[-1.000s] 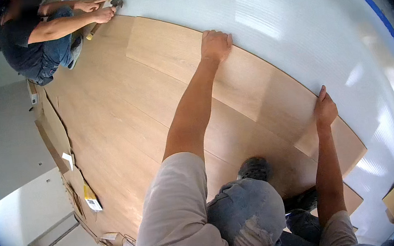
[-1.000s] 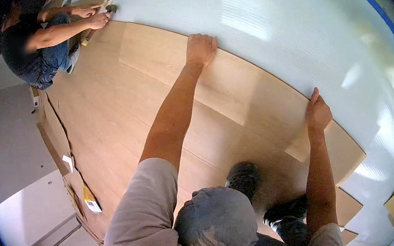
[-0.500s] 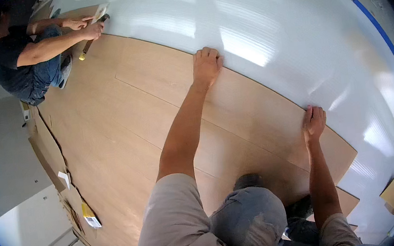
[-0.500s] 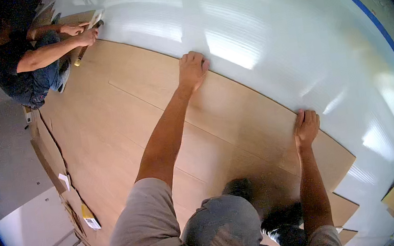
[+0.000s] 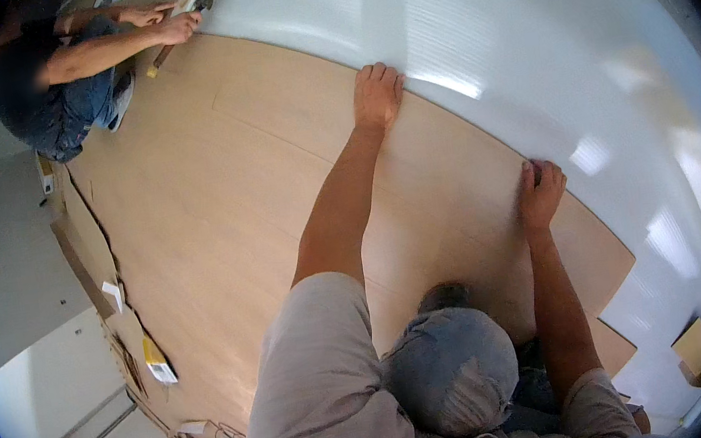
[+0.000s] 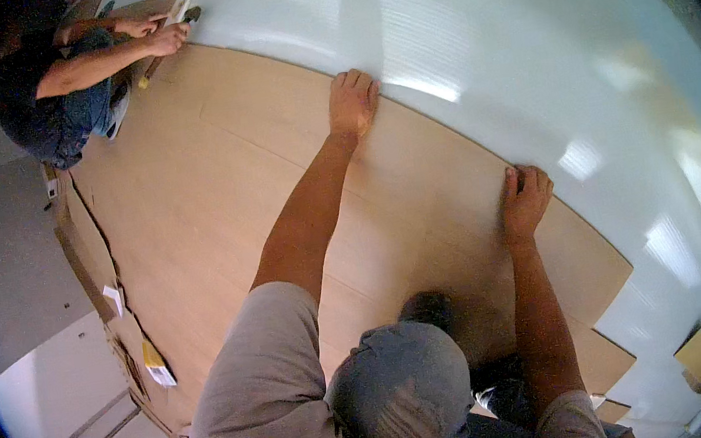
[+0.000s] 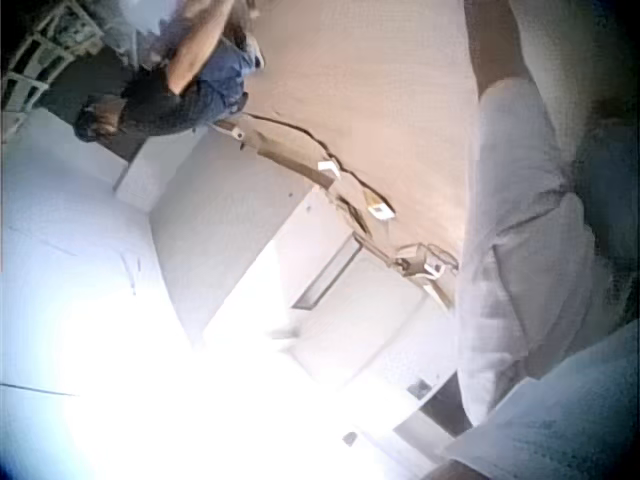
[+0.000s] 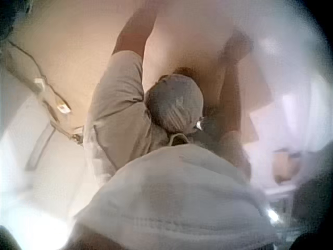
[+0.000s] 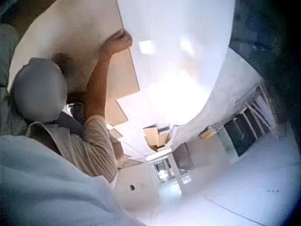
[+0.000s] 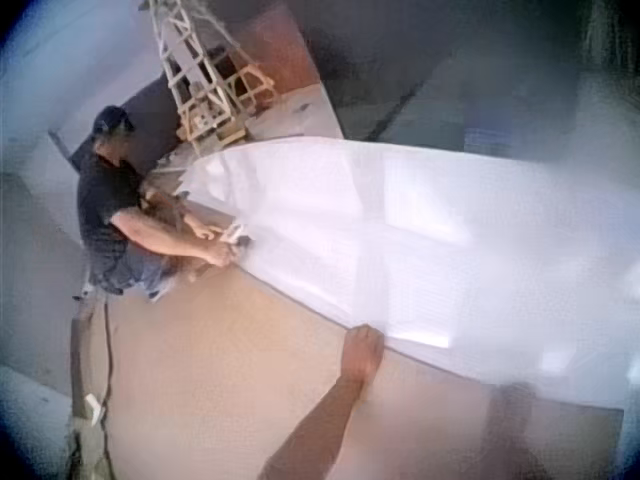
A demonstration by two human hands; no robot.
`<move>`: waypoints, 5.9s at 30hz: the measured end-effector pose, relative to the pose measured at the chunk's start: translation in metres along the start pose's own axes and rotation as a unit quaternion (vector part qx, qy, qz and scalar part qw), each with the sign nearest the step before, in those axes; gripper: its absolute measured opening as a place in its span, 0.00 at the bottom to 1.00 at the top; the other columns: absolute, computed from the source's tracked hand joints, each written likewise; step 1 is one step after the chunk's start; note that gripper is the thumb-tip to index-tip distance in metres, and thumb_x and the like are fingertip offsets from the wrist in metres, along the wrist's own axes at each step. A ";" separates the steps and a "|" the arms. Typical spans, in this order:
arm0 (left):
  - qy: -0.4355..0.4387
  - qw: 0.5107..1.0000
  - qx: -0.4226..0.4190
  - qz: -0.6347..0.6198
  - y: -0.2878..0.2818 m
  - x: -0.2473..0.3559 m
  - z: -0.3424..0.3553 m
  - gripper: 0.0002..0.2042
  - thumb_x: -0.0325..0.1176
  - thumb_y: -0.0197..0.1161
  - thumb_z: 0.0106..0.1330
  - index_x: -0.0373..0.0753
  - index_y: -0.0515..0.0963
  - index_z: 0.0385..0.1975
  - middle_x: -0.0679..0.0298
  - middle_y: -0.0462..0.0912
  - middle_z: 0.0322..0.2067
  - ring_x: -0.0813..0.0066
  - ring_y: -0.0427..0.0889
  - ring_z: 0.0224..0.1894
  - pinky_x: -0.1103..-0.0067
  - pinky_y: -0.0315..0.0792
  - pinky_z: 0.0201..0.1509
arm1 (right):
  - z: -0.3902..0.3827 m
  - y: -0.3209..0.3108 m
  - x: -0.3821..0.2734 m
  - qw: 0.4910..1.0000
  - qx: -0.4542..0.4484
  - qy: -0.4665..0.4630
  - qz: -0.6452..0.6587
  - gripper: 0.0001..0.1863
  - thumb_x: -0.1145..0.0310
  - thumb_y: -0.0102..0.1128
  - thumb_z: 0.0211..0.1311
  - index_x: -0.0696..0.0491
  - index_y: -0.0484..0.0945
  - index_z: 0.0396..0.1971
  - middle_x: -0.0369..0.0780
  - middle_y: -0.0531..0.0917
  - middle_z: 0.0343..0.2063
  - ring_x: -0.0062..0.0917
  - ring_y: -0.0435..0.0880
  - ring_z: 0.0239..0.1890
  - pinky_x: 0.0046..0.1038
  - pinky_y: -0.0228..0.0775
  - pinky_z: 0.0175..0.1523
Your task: The person installs light-colored laminate flooring planks over a white underlayment. They position each plank, use a tapping block and hammer to secure the joints, and occasionally pick up new planks from a nearby stack.
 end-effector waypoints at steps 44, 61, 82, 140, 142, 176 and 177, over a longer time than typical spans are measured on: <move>0.182 0.977 -0.097 0.054 -0.001 0.066 -0.074 0.29 0.47 0.41 0.81 0.28 0.58 0.71 0.41 0.58 0.71 0.43 0.58 0.73 0.57 0.54 0.77 | -0.265 -0.513 0.380 0.853 -0.278 0.311 -0.314 0.19 0.57 0.56 0.72 0.56 0.78 0.52 0.46 0.86 0.41 0.39 0.86 0.44 0.39 0.78 0.50; 0.026 0.856 -0.481 0.187 -0.079 0.121 -0.270 0.23 0.45 0.56 0.74 0.38 0.74 0.62 0.51 0.76 0.62 0.51 0.72 0.65 0.62 0.67 0.69 | -0.644 -0.432 0.682 0.801 -0.083 0.554 -0.209 0.58 0.46 0.83 0.42 0.66 0.60 0.65 0.56 0.70 0.64 0.45 0.70 0.66 0.40 0.63 0.70; 0.011 0.912 -0.396 0.107 -0.005 0.127 -0.195 0.20 0.44 0.61 0.70 0.41 0.79 0.57 0.55 0.83 0.55 0.54 0.79 0.59 0.65 0.72 0.64 | -0.446 -0.264 0.543 0.981 -0.052 0.131 -0.136 0.28 0.65 0.79 0.45 0.57 0.77 0.48 0.52 0.74 0.56 0.48 0.75 0.57 0.46 0.70 0.60; -0.036 0.934 -0.357 -0.007 0.020 -0.060 0.011 0.60 0.43 0.87 0.39 0.48 0.54 0.75 0.51 0.83 0.54 0.50 0.80 0.59 0.57 0.76 0.59 | 0.196 0.036 -0.095 0.929 -0.306 0.033 -0.204 0.15 0.67 0.58 0.62 0.56 0.77 0.47 0.52 0.86 0.38 0.46 0.87 0.42 0.45 0.78 0.50; -0.029 0.927 -0.372 -0.039 0.006 -0.067 0.009 0.60 0.41 0.87 0.38 0.47 0.53 0.75 0.51 0.83 0.53 0.50 0.81 0.57 0.59 0.76 0.58 | 0.187 0.064 -0.103 0.899 -0.333 -0.132 -0.250 0.14 0.71 0.55 0.59 0.57 0.76 0.45 0.54 0.85 0.39 0.50 0.85 0.43 0.49 0.75 0.52; -0.066 0.946 -0.316 0.015 -0.030 -0.070 -0.006 0.53 0.45 0.85 0.40 0.60 0.60 0.71 0.63 0.72 0.62 0.56 0.66 0.67 0.47 0.74 0.57 | 0.184 0.055 -0.136 0.878 -0.390 -0.147 -0.234 0.14 0.73 0.58 0.55 0.59 0.76 0.43 0.55 0.83 0.39 0.52 0.82 0.46 0.48 0.74 0.52; -0.066 0.946 -0.318 0.019 -0.025 -0.070 -0.008 0.53 0.45 0.85 0.40 0.60 0.61 0.70 0.63 0.72 0.61 0.56 0.66 0.67 0.47 0.74 0.57 | 0.182 0.062 -0.122 0.903 -0.352 -0.126 -0.213 0.15 0.73 0.58 0.55 0.58 0.76 0.43 0.54 0.83 0.39 0.52 0.83 0.46 0.48 0.74 0.52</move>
Point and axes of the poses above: each hand's wrist, its own z-axis towards the middle knuckle, its own y-axis out of the palm, x = y × z, the point moved 4 cm from there along z, towards the middle knuckle
